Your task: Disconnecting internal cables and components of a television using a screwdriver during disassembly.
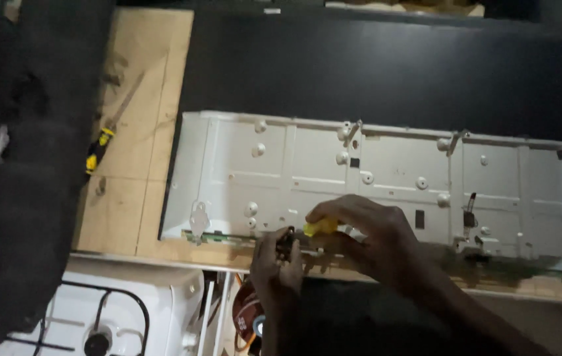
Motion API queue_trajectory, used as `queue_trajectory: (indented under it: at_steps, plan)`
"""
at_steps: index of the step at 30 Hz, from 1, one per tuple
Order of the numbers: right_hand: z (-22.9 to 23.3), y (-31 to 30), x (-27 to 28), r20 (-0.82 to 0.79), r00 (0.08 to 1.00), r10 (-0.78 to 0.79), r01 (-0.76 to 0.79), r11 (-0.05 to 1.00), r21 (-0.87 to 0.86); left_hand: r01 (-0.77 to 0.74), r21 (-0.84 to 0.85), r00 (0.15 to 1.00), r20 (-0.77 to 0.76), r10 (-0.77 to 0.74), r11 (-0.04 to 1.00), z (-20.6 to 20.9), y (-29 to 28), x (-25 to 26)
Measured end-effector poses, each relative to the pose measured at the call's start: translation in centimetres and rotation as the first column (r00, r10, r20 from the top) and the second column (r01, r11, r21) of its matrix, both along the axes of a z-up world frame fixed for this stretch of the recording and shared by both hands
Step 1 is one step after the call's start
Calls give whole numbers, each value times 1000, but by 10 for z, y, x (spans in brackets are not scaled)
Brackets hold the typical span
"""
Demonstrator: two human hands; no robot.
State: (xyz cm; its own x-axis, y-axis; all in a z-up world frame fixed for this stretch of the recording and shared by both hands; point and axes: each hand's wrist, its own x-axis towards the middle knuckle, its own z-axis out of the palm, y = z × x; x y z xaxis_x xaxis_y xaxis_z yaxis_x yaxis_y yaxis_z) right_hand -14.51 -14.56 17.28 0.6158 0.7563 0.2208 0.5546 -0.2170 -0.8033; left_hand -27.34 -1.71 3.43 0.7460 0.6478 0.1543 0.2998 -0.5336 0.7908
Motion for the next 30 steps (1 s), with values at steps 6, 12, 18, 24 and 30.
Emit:
queue_trajectory:
  at_steps: [6,12,18,24,30]
  plan:
    - [-8,0,0,59,998,8,-9,1000,10,37,-34,998,-39,-38,999,-2,0,-2]
    - [3,3,1,15,1000,-21,20,999,26,-3,-84,998,-70,-2,996,6,-1,0]
    - [5,5,1,25,995,97,-98,995,19,18,-18,996,-89,-20,1000,0,1,-2]
    - [-1,4,0,-7,981,192,-192,980,-60,49,-62,995,-82,-54,997,6,4,0]
    - [-1,-2,0,24,989,147,-146,989,-38,51,-27,999,-13,-52,998,-3,0,-3]
